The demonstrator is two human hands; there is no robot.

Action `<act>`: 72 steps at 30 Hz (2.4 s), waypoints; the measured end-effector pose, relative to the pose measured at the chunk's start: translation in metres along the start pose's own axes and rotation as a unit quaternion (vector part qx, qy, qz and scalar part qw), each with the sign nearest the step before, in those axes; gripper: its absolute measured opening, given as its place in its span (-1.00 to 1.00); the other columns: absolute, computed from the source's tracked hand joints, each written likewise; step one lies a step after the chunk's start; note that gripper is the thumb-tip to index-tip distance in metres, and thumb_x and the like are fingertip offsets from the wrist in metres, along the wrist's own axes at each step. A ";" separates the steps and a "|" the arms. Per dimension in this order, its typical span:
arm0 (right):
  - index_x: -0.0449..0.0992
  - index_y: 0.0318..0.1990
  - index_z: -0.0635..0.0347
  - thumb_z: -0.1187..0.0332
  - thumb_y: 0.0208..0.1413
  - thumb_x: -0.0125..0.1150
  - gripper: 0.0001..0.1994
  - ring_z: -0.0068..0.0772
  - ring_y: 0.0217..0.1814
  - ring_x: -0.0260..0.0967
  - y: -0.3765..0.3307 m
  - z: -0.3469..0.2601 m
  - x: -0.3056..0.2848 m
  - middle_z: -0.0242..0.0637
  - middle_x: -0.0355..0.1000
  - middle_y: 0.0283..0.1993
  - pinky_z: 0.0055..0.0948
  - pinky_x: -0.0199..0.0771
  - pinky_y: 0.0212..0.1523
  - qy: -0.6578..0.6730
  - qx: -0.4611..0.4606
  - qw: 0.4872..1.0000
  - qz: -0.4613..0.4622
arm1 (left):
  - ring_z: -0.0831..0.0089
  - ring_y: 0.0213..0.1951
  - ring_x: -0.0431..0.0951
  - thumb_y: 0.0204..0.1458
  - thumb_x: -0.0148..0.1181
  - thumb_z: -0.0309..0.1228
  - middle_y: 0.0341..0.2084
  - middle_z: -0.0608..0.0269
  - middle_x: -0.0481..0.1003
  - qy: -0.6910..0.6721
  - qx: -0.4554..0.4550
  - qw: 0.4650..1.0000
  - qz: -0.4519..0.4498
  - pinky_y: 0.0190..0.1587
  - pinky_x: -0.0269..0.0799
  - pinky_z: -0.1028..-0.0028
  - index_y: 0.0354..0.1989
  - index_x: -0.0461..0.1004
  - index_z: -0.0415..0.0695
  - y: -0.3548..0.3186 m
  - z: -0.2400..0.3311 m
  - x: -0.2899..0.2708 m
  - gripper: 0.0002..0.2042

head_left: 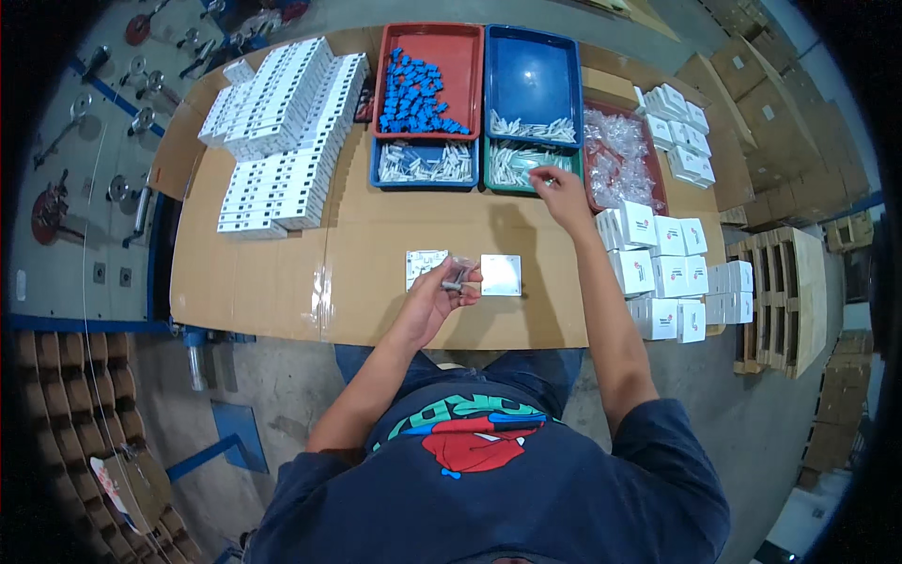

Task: Picking up small components, placing them in a plastic bag, and then placing the bag into a small white box.

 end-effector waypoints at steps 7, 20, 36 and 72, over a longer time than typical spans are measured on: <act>0.70 -0.10 0.21 0.43 0.18 0.39 -0.84 -0.81 -0.43 0.19 -0.092 -0.104 0.001 -0.56 0.47 -0.41 -0.67 0.19 -0.42 0.198 0.021 0.962 -0.188 | 0.39 -0.19 0.65 0.43 -0.09 -0.08 -0.09 0.06 0.62 0.001 -0.017 1.000 -0.019 -0.05 0.57 0.38 0.16 0.47 -0.29 0.008 -0.008 0.004 -0.52; 0.65 -0.17 0.28 0.39 0.21 0.32 -0.86 -0.56 -0.23 0.40 -0.109 -0.146 0.033 -0.34 0.54 -0.16 -0.51 0.33 -0.32 0.143 -0.099 0.947 -0.271 | 0.23 -0.02 0.66 0.44 -0.20 0.03 0.02 -0.06 0.58 -0.021 -0.033 0.998 -0.053 -0.02 0.57 0.37 0.20 0.42 -0.24 -0.002 0.000 0.010 -0.45; 0.67 -0.20 0.30 0.43 0.18 0.31 -0.87 -0.35 -0.23 0.47 -0.097 -0.161 0.052 -0.23 0.59 -0.26 -0.38 0.45 -0.19 0.110 -0.055 0.931 -0.342 | 0.22 -0.10 0.68 0.46 -0.25 0.04 -0.10 0.02 0.61 -0.028 0.043 0.997 -0.055 -0.03 0.59 0.33 0.09 0.44 -0.26 -0.001 0.004 -0.003 -0.45; 0.59 -0.29 0.21 0.30 0.12 0.30 -0.84 -0.11 -0.19 0.58 0.075 -0.089 0.157 -0.14 0.61 -0.27 -0.19 0.54 -0.21 -0.111 -0.134 0.982 -0.080 | 0.39 -0.19 0.64 0.41 -0.16 0.11 -0.19 0.22 0.55 -0.079 0.072 0.992 0.072 -0.10 0.59 0.41 0.14 0.46 -0.24 -0.030 0.024 -0.063 -0.40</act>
Point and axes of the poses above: each hand's wrist, its own y-axis towards the middle knuckle, its own x-axis out of the palm, z = x × y, the point moved 5 cm from there along y, towards the middle knuckle
